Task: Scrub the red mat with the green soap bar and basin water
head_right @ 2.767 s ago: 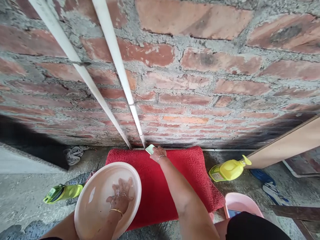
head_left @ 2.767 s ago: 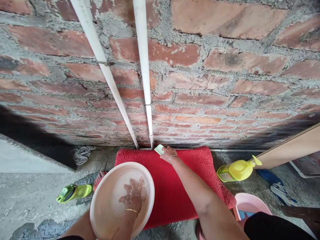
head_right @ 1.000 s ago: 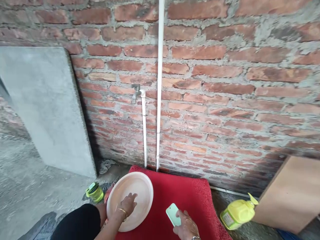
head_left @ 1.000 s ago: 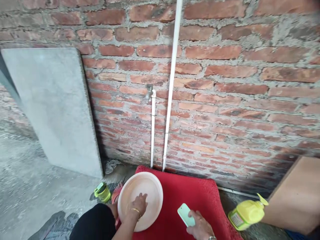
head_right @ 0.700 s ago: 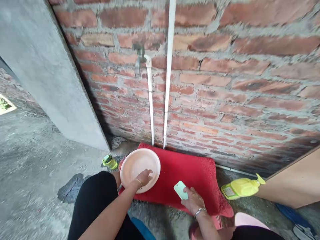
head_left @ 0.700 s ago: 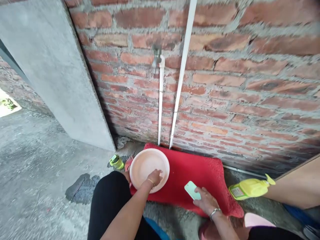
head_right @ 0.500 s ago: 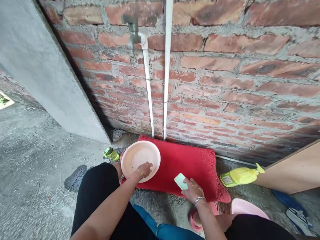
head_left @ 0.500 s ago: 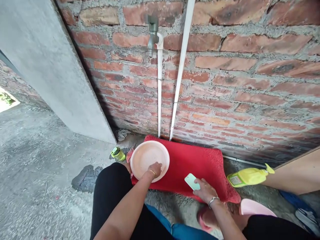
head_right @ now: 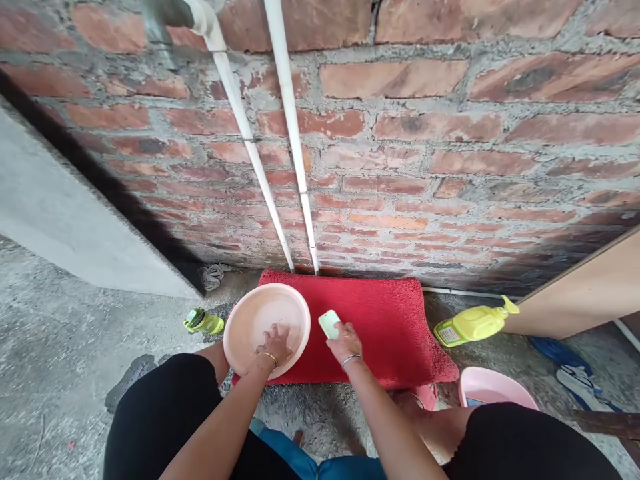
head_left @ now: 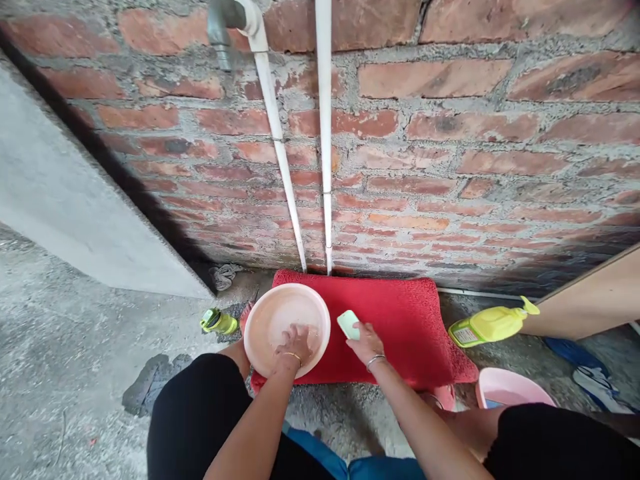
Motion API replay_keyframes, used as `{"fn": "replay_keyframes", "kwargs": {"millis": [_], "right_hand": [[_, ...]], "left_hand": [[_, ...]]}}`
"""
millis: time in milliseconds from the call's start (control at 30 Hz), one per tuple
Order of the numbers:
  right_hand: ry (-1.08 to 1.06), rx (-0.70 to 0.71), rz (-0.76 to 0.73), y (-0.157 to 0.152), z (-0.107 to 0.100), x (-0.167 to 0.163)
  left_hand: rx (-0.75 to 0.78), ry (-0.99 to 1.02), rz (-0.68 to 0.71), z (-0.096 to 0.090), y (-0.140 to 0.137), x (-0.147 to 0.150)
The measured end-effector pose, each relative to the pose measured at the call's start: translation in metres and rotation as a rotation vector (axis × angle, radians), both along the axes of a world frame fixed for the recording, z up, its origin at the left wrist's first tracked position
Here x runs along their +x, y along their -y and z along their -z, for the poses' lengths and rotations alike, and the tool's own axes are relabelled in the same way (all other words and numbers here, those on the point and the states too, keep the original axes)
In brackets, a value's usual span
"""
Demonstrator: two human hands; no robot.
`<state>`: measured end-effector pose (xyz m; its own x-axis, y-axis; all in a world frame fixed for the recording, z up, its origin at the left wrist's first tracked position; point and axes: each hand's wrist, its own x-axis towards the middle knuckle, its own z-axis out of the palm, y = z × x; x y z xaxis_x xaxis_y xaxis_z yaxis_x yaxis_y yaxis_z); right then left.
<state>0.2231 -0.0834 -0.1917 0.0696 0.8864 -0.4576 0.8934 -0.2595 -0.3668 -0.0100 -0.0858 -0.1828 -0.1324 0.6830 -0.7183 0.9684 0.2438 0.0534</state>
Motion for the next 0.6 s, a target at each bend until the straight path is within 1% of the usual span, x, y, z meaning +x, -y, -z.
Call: {"fn": "replay_keyframes", "kwargs": {"millis": [67, 100, 167, 233, 300, 400, 467, 533, 567, 600], "right_hand": [[-0.015, -0.001, -0.083, -0.005, 0.007, -0.020], [-0.021, 0.001, -0.109, -0.007, 0.009, -0.023], [-0.021, 0.017, -0.120, -0.009, 0.011, -0.013], [0.019, 0.040, -0.082, -0.008, 0.009, 0.019], [0.085, 0.053, 0.005, -0.002, 0.005, 0.068], [0.192, 0.032, 0.207, 0.017, -0.003, 0.153], [0.289, 0.000, 0.367, 0.031, -0.008, 0.199], [0.354, 0.002, 0.492, 0.044, -0.012, 0.225], [0.357, 0.023, 0.516, 0.048, -0.013, 0.230], [0.338, 0.059, 0.483, 0.051, -0.013, 0.229]], "left_hand": [[-0.031, -0.014, -0.024, 0.007, -0.004, -0.001], [-0.043, -0.009, -0.024, 0.009, -0.007, -0.002], [-0.046, 0.000, -0.023, 0.012, -0.011, -0.002], [-0.020, 0.004, -0.011, 0.011, -0.013, -0.001], [0.009, 0.013, 0.004, 0.007, -0.014, -0.001], [0.032, 0.036, 0.016, -0.002, -0.012, -0.001], [0.053, 0.041, 0.017, -0.007, -0.009, -0.002], [0.081, 0.048, 0.025, -0.012, -0.005, -0.002], [0.092, 0.055, 0.032, -0.014, -0.004, -0.002], [0.100, 0.062, 0.040, -0.015, -0.002, -0.002]]}}
